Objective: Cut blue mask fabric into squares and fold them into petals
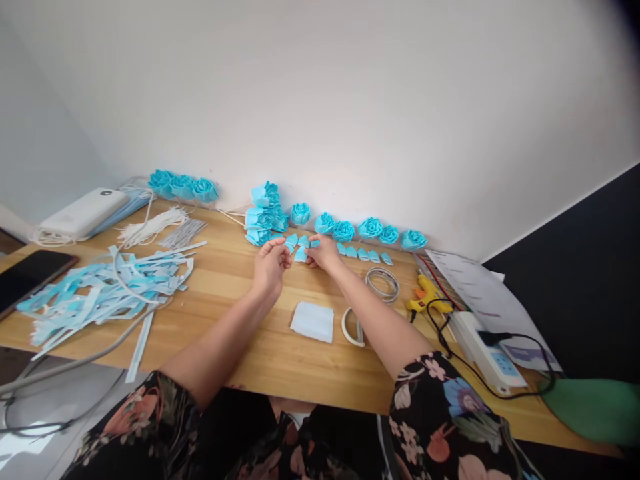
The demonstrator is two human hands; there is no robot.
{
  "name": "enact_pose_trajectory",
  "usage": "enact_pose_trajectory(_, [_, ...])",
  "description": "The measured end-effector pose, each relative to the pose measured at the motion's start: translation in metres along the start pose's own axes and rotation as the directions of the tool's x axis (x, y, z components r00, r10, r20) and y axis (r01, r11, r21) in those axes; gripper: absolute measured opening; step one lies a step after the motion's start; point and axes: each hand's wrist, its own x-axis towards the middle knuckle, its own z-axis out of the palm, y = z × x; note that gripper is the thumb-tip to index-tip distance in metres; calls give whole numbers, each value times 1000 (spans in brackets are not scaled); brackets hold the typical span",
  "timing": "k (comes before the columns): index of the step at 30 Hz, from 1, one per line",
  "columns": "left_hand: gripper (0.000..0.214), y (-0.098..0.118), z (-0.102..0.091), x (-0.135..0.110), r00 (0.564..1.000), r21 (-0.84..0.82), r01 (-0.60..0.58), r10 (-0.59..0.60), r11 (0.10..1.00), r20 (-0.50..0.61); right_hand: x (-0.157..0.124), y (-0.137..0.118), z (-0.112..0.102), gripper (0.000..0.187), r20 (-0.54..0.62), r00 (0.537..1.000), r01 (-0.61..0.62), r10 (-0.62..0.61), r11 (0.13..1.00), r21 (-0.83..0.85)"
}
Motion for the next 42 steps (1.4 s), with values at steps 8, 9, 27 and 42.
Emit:
enact_pose_trajectory(8, [23,-3,1,1,1000,-24,-9,9,1000,-5,5,-6,2,33,-10,1000,-20,19,987,-160])
enact_pose_trajectory(9, [22,-4,1,1,1000,-26,-15,15,1000,-7,4,-8,2,32,-18,1000,-16,13,983,-183])
enact_pose_trajectory(27, [17,-7,3,-3,999,-8,20,-19,1000,34,-179,-10,-45,20,181,831,533,-526,659,-530])
enact_pose_trajectory(42, [20,-25,2,-8,988,105,68,-82,992,131,-230,33,-14,21,47,732,561,-680,562,-608])
